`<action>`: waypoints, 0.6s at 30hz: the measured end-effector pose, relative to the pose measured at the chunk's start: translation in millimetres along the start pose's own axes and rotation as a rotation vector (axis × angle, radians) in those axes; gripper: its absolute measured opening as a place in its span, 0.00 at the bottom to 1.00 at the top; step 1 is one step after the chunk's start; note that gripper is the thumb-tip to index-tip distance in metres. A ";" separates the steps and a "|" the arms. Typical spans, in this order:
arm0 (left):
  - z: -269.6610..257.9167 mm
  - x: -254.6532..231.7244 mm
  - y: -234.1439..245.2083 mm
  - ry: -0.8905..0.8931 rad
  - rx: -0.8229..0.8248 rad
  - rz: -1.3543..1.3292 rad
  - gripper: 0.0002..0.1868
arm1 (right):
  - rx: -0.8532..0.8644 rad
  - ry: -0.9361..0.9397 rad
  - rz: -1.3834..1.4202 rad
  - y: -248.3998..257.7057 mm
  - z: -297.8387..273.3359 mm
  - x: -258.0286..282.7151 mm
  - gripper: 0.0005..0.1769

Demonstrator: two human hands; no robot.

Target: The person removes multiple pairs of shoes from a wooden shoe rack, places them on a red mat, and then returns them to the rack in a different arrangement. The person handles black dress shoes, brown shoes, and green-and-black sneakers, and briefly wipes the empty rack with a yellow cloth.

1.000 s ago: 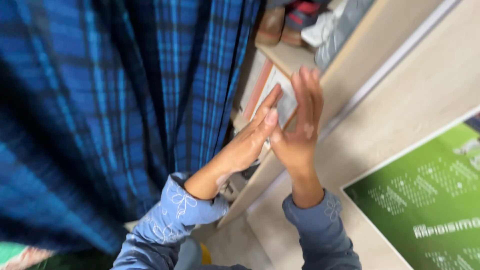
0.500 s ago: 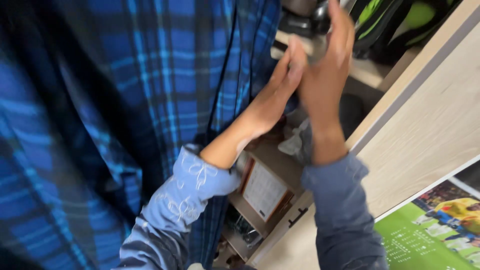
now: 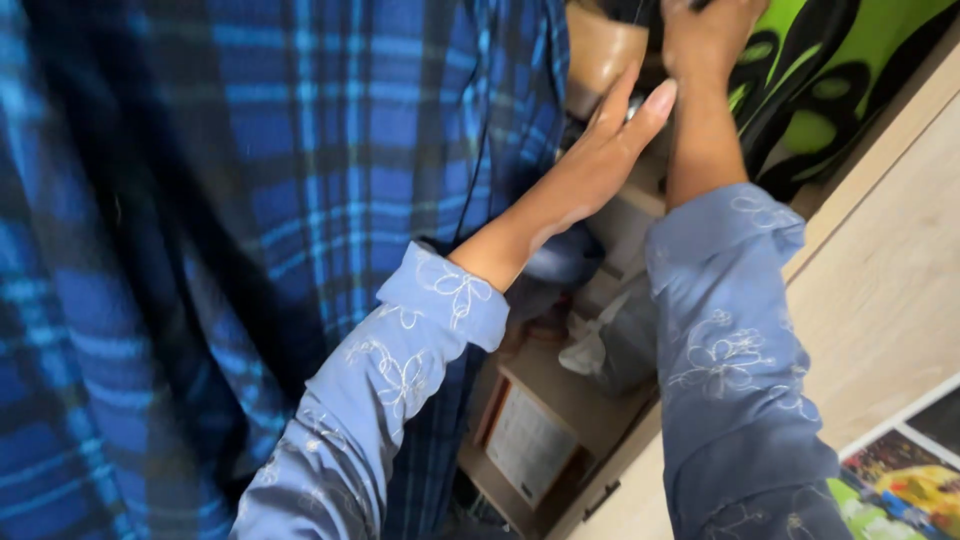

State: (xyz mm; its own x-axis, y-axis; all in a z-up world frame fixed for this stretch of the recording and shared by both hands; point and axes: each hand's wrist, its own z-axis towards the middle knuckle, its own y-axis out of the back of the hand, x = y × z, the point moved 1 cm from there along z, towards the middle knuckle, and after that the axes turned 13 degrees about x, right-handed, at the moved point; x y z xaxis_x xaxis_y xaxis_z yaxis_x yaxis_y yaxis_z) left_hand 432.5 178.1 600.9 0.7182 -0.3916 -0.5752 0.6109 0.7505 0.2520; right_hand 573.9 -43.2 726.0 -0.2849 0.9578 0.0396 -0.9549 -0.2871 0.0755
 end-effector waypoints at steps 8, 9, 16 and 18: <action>16.5 10.6 31.5 0.012 0.037 0.068 0.54 | 0.059 -0.289 0.237 -45.3 9.8 -29.1 0.65; 18.5 9.6 33.7 0.028 0.045 0.057 0.54 | 0.079 -0.311 0.258 -52.1 12.1 -34.6 0.67; 23.7 16.0 46.2 0.043 0.054 0.096 0.54 | 0.141 -0.649 0.296 -6.6 13.9 51.6 0.72; 21.9 20.9 47.9 0.107 0.043 0.161 0.55 | 0.155 -0.731 0.196 -10.4 14.4 51.4 0.70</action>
State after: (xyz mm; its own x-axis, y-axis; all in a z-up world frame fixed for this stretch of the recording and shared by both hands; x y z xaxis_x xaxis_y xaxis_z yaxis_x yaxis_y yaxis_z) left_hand 484.1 194.2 618.0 0.7697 -0.2078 -0.6036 0.5064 0.7745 0.3791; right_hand 570.4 8.8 741.6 -0.2686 0.6501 0.7108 -0.8545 -0.5014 0.1358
